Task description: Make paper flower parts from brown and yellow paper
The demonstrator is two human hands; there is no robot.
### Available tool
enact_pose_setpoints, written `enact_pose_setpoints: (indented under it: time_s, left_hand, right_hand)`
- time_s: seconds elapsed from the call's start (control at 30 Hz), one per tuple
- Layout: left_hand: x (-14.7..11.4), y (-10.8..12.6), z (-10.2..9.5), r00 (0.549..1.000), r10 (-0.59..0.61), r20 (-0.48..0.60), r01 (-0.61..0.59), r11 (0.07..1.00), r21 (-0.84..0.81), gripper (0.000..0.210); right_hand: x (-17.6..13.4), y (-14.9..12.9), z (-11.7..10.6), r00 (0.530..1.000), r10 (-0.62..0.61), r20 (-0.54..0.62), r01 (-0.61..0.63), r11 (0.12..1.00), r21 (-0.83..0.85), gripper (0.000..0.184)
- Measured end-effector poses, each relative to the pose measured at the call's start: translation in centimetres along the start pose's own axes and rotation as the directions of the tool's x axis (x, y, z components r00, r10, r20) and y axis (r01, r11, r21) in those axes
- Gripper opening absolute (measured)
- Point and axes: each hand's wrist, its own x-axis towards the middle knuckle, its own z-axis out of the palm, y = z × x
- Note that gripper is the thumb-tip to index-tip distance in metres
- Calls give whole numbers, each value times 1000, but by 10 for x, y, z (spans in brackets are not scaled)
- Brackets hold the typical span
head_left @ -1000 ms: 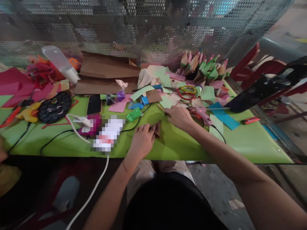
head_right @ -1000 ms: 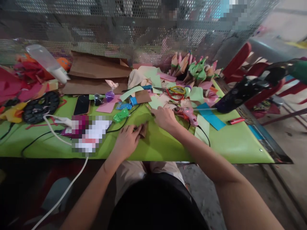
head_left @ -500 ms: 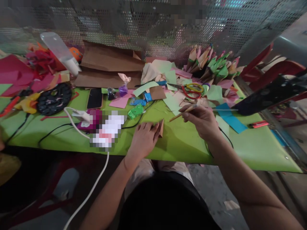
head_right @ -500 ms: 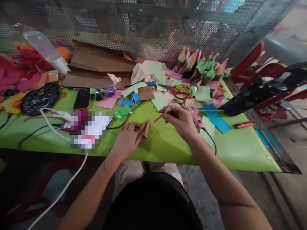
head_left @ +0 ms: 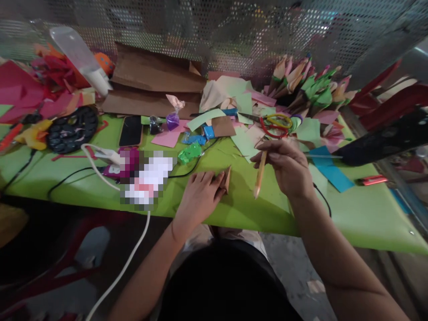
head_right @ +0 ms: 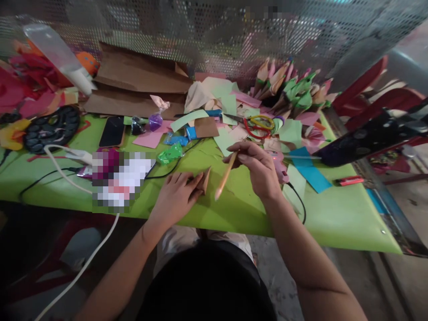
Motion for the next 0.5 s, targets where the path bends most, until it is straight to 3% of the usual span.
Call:
enact_pose_setpoints:
  time_s: [0.13,0.27,0.4,0.5]
  left_hand:
    - [0,0,-2,1000,16,-22,-17,1000,-7,41]
    - [-1,-1,-3,998,24,-53,-26,999,-43,34]
    - [-3,-2,-3,995,33,-97,-41,996,-76,29]
    - [-4,-2,-4,991,40,-125,-53,993,-103,24]
  right_hand:
    - [-2,5,2,994,99,41,-103,991,88,37]
    - [-7,7,13,977,178,115,-193,972,137,33]
    - [-11,12,21,972,190,138,-188,982,-30,35]
    - [-12,14,23,975,181,128,-163,977,-138,25]
